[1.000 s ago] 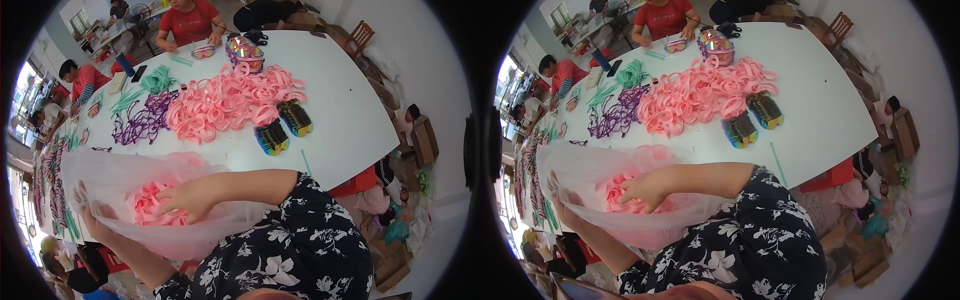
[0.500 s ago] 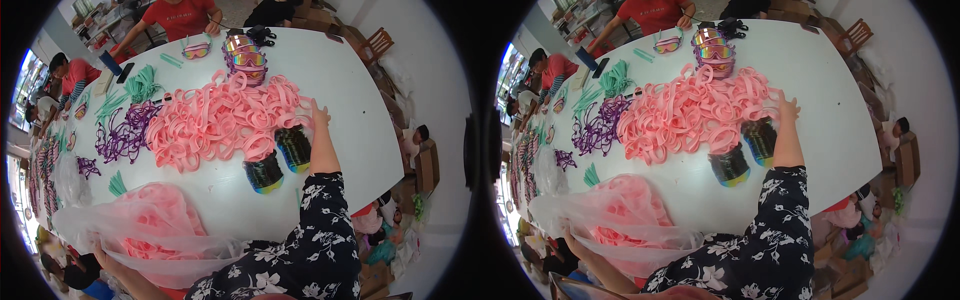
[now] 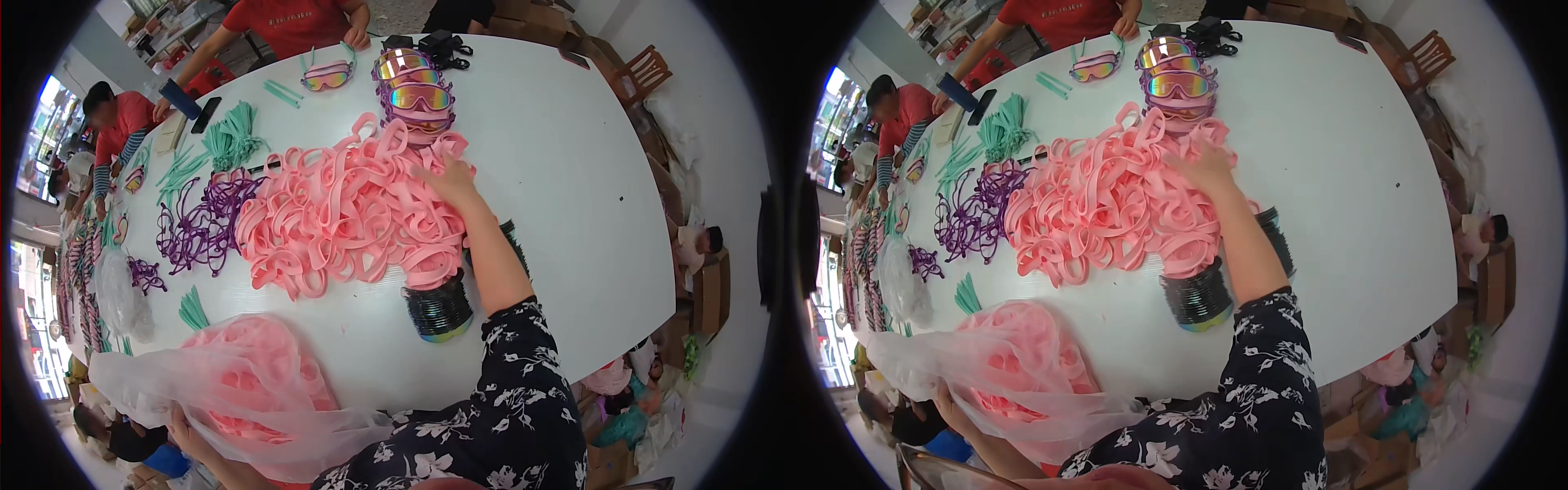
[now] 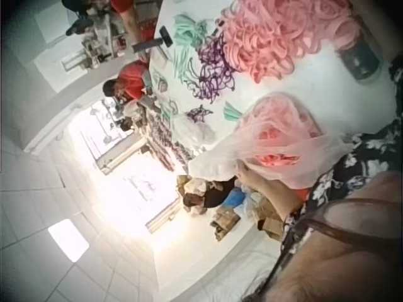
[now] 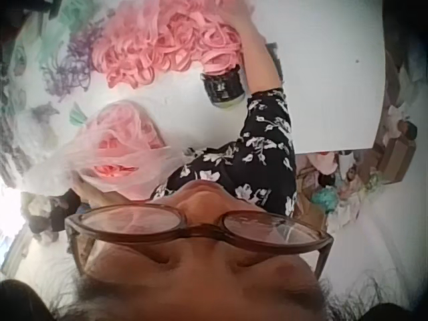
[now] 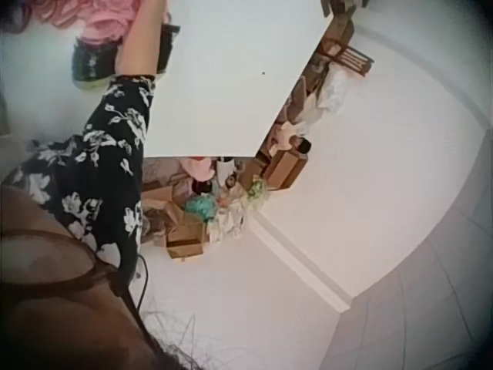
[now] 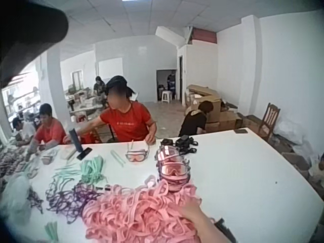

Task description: Assembling and packing swimming goggles at a workshop table.

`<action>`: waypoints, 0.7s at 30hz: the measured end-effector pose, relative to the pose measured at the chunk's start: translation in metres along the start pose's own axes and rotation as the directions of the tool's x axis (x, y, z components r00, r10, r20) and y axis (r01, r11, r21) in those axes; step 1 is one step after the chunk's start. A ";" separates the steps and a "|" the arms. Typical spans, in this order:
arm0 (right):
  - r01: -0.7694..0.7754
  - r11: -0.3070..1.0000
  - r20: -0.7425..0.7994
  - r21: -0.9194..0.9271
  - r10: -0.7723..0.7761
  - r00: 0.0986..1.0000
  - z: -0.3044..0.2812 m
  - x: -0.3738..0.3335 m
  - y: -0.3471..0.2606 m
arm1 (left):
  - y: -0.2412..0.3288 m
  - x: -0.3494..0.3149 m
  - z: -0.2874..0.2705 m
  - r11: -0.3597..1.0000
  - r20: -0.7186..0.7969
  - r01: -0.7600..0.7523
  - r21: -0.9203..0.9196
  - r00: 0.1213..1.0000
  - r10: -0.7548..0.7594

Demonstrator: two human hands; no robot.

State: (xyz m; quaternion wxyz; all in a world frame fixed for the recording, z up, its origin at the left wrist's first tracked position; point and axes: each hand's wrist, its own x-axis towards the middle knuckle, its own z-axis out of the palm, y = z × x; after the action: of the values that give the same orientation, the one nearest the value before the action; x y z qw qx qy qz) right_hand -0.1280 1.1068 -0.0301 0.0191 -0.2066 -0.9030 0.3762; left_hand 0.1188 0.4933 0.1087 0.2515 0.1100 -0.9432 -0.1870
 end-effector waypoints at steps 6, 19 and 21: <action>0.077 0.911 0.104 -0.405 -0.038 0.994 0.037 -0.079 -0.037 | 0.022 -0.003 0.004 0.959 0.010 0.251 -0.130 0.968 -0.252; 0.057 0.994 -0.226 -0.089 -0.076 0.971 0.052 -0.029 0.004 | 0.056 0.000 -0.013 0.256 0.206 0.329 -0.909 0.889 -0.409; 0.070 0.994 -0.239 -0.085 -0.088 0.967 0.034 -0.028 -0.012 | 0.057 0.002 -0.025 0.215 0.234 0.310 -0.926 0.919 -0.317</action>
State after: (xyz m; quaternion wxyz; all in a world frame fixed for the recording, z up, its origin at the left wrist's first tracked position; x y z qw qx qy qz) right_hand -0.1130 1.0658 -0.0425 0.1363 -0.2155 -0.9150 0.3126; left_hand 0.1236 0.5366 0.1526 0.2265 0.1269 -0.6012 -0.7557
